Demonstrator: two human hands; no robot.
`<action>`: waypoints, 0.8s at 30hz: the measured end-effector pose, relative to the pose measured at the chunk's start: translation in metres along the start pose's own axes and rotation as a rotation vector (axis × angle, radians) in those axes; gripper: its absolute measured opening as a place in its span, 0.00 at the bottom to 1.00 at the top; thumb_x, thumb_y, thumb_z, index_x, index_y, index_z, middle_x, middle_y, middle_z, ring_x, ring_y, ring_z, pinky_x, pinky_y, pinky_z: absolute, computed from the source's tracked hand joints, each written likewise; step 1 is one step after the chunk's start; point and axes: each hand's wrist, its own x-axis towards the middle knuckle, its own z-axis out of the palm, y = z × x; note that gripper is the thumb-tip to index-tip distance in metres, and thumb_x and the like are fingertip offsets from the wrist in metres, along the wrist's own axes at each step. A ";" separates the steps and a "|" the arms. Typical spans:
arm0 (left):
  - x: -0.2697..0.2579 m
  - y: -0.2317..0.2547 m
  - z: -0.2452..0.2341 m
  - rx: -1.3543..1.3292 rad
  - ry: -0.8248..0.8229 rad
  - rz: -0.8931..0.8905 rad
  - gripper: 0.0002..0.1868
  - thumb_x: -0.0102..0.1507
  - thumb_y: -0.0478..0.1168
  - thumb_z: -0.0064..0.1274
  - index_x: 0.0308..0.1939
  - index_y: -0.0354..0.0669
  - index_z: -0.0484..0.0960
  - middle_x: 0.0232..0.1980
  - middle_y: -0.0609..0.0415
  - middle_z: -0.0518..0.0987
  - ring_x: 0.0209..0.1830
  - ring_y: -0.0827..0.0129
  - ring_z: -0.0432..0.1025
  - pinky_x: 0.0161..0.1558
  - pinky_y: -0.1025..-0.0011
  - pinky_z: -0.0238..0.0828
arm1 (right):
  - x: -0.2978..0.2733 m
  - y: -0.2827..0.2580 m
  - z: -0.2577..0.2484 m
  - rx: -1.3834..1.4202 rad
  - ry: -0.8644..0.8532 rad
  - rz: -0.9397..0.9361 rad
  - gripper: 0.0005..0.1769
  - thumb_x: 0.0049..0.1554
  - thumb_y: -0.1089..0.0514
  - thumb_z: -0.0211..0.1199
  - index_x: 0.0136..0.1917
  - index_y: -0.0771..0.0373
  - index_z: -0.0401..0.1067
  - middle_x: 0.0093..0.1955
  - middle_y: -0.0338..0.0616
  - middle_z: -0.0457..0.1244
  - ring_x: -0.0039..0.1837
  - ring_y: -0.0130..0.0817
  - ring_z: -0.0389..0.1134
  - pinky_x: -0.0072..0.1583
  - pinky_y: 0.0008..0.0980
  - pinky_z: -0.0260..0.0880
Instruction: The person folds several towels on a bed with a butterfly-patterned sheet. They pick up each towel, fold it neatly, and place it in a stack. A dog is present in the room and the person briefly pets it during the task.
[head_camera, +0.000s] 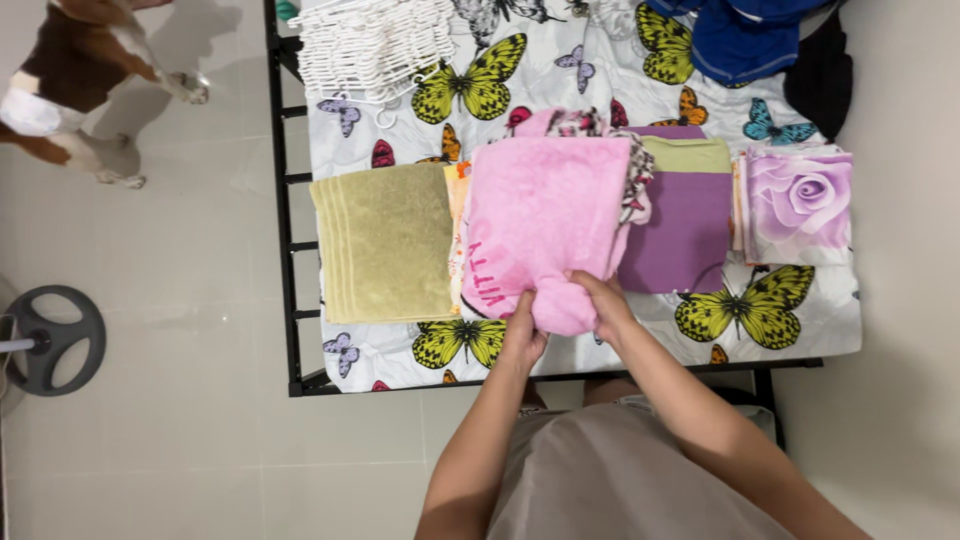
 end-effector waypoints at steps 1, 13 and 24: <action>-0.003 0.002 0.000 0.021 0.002 -0.003 0.18 0.67 0.41 0.50 0.57 0.33 0.75 0.53 0.48 0.81 0.52 0.65 0.78 0.53 0.68 0.80 | 0.001 -0.001 -0.001 0.007 -0.058 0.042 0.50 0.50 0.54 0.75 0.76 0.84 0.61 0.65 0.68 0.64 0.59 0.52 0.70 0.55 0.44 0.78; -0.013 0.012 0.011 0.148 -0.008 -0.040 0.19 0.66 0.39 0.55 0.58 0.31 0.75 0.53 0.46 0.80 0.50 0.63 0.78 0.46 0.70 0.81 | 0.007 -0.025 0.006 -0.012 0.004 0.025 0.30 0.50 0.54 0.72 0.62 0.73 0.71 0.53 0.54 0.70 0.52 0.44 0.74 0.55 0.42 0.77; -0.074 0.050 -0.022 -0.225 -0.091 0.096 0.50 0.59 0.82 0.34 0.69 0.49 0.62 0.61 0.48 0.72 0.62 0.57 0.67 0.64 0.43 0.60 | 0.050 -0.063 0.019 0.172 -0.168 0.047 0.25 0.51 0.53 0.63 0.59 0.67 0.71 0.51 0.52 0.70 0.54 0.44 0.74 0.58 0.45 0.76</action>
